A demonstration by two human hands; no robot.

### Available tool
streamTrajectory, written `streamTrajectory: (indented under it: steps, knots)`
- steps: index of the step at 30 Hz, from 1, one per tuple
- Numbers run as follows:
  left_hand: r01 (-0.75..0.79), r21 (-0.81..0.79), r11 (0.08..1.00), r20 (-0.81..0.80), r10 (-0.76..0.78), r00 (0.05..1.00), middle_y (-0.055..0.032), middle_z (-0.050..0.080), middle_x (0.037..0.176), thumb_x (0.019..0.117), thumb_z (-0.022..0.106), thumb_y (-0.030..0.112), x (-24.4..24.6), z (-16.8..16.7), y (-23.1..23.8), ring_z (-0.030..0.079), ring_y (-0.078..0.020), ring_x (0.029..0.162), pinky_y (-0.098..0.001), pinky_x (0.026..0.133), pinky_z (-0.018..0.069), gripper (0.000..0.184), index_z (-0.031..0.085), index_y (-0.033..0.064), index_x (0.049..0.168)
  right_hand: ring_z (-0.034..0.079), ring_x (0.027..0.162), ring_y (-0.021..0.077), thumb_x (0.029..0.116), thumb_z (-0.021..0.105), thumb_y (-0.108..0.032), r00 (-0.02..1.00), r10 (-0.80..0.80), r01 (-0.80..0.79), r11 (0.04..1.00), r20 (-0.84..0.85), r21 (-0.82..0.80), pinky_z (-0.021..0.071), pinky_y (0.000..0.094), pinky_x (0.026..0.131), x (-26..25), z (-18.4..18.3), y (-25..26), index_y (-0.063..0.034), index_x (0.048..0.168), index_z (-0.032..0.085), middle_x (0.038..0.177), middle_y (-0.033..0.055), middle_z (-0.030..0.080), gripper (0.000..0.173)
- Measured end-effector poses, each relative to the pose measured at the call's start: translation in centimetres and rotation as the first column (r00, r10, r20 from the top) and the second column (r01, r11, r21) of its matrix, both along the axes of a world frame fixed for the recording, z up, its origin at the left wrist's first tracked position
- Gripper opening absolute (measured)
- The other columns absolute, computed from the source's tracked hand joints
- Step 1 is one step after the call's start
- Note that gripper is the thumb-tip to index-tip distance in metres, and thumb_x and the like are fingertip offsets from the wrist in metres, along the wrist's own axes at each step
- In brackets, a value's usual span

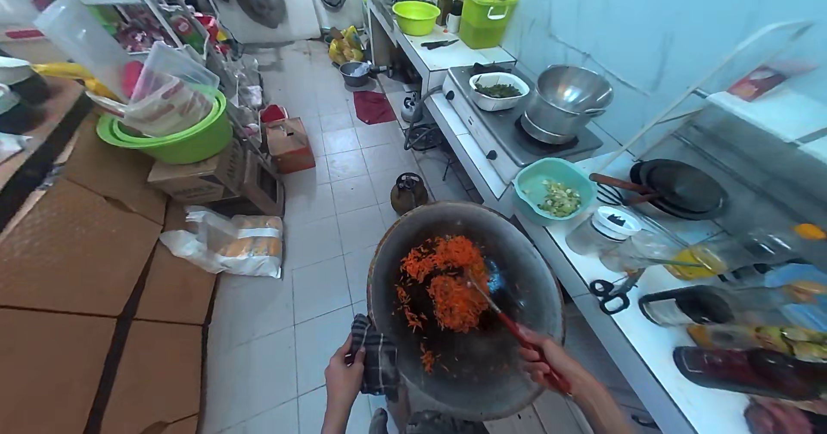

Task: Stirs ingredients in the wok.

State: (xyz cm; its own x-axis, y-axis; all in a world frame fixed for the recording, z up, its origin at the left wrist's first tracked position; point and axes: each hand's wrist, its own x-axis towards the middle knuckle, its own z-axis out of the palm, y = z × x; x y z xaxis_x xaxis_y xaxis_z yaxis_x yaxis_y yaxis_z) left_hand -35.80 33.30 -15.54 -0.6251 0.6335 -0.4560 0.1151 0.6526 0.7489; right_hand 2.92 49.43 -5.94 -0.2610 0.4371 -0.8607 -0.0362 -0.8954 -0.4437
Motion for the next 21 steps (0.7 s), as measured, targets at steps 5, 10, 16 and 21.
streamTrajectory:
  steps: [5,10,16,21]
  knots:
    - [0.023,0.007,1.000,-0.024,-0.023,0.999,-0.0203,0.073,0.117,0.0968,0.069,0.009,0.2,0.0,0.0,0.073,-0.0326,0.102,-0.0527,0.095,0.0557,0.044,0.061,0.0015,0.140,0.070,0.099,0.0373,0.1076,0.045,-0.027,0.422,0.516,-0.734,0.677,0.745,-0.053,0.0564,0.0547,0.086,-6.0,-1.0,-2.2,-0.0134,0.162,0.029,0.119,0.0242,0.067,0.058]
    - [0.035,0.017,0.999,-0.014,-0.035,0.999,-0.0197,0.074,0.115,0.0965,0.069,0.009,-0.1,-0.1,-0.3,0.073,-0.0322,0.101,-0.0532,0.094,0.0561,0.044,0.062,0.0025,0.139,0.069,0.089,0.0374,0.1089,0.046,-0.037,0.271,0.737,-0.890,0.437,0.619,-0.131,0.0563,0.0564,0.079,-2.3,1.3,-3.3,-0.0258,0.163,0.032,0.118,0.0245,0.066,0.056]
    - [0.022,-0.012,1.000,-0.007,-0.022,1.000,-0.0205,0.072,0.119,0.0974,0.068,0.010,0.3,0.4,-0.2,0.073,-0.0330,0.103,-0.0532,0.096,0.0551,0.045,0.060,0.0016,0.141,0.065,0.076,0.0310,0.1084,0.050,-0.035,-0.187,0.871,-0.931,-0.009,0.454,-0.365,0.0546,0.0504,0.073,0.4,10.4,0.7,-0.0232,0.151,0.051,0.099,0.0196,0.068,0.044]
    - [0.031,-0.006,1.000,-0.019,-0.031,0.999,-0.0209,0.071,0.121,0.0973,0.068,0.010,0.2,0.3,-0.1,0.072,-0.0341,0.106,-0.0543,0.097,0.0545,0.046,0.059,0.0015,0.142,0.066,0.114,0.0432,0.1064,0.045,-0.028,0.073,0.683,-0.957,0.252,0.727,-0.141,0.0515,0.0626,0.097,-7.6,-1.9,-0.9,-0.0199,0.162,0.032,0.128,0.0261,0.065,0.058]
